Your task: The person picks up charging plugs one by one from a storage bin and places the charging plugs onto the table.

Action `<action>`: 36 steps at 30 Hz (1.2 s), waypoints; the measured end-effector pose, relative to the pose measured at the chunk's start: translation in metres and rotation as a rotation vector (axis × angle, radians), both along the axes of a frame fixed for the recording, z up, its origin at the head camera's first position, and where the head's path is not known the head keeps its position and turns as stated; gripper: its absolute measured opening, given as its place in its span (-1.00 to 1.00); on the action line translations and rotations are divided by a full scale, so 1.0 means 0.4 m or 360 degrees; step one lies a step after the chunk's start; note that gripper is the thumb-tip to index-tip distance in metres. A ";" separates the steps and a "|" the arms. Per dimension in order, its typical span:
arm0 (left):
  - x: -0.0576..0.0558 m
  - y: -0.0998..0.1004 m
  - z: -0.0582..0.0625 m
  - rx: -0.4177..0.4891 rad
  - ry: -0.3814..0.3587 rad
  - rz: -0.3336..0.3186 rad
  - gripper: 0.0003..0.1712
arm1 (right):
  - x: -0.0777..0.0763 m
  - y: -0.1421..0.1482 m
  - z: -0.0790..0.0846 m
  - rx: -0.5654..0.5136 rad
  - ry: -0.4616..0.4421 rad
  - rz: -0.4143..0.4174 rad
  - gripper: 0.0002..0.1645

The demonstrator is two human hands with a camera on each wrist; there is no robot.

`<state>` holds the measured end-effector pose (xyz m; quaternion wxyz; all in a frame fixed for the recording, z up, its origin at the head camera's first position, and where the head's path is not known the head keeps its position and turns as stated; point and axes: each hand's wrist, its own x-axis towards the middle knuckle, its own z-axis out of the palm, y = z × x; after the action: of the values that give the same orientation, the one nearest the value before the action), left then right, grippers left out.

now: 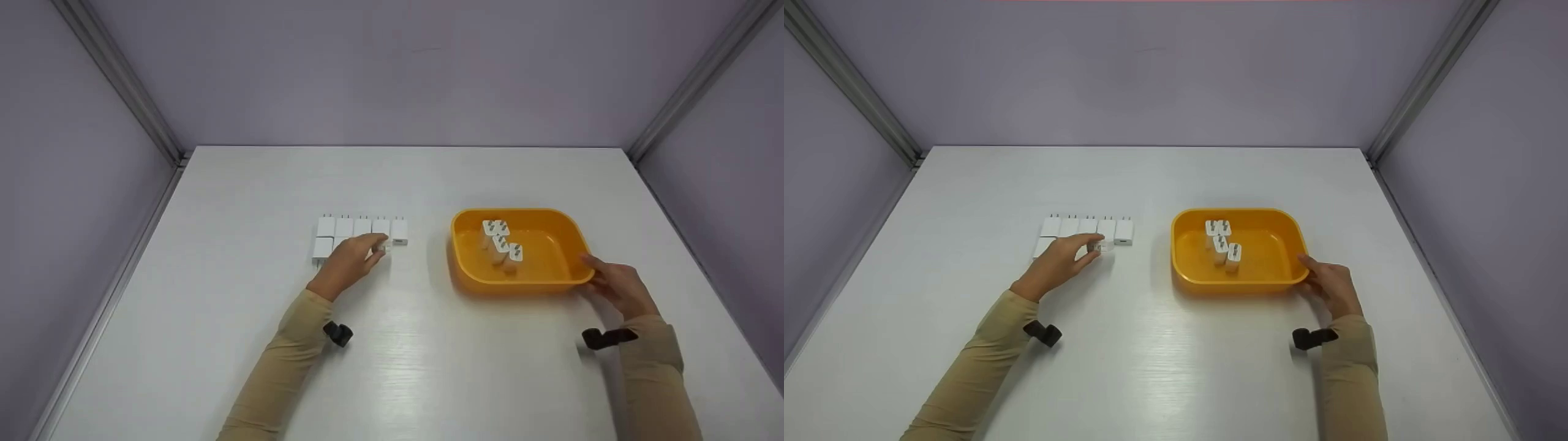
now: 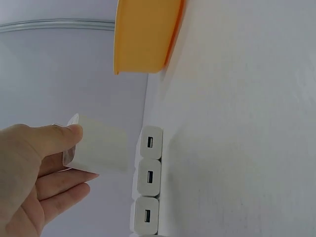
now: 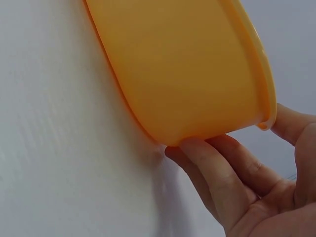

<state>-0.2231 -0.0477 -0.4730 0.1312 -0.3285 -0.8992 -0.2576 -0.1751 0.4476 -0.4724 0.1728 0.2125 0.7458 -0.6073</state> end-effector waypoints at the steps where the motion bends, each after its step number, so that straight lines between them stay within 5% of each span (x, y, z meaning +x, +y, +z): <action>1: 0.000 -0.004 -0.001 0.0003 -0.0010 0.0012 -0.70 | 0.001 0.001 0.000 -0.0012 0.0009 -0.0006 -0.06; 8: 0.004 -0.028 -0.013 -0.0032 -0.0032 0.0089 -0.72 | 0.013 0.005 -0.001 0.0074 0.0115 0.0065 -0.25; 18: 0.010 -0.050 -0.024 -0.0055 -0.0058 0.0187 -0.70 | -0.004 -0.004 0.002 0.0000 -0.0010 -0.0031 0.06; 36: 0.004 -0.052 -0.051 -0.0038 -0.0030 0.0252 -0.73 | -0.003 -0.006 0.004 0.0036 -0.0009 -0.0016 0.08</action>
<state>-0.2217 -0.0683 -0.4935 0.1387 -0.2556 -0.9265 -0.2387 -0.1764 0.4452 -0.4707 0.1694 0.2200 0.7511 -0.5990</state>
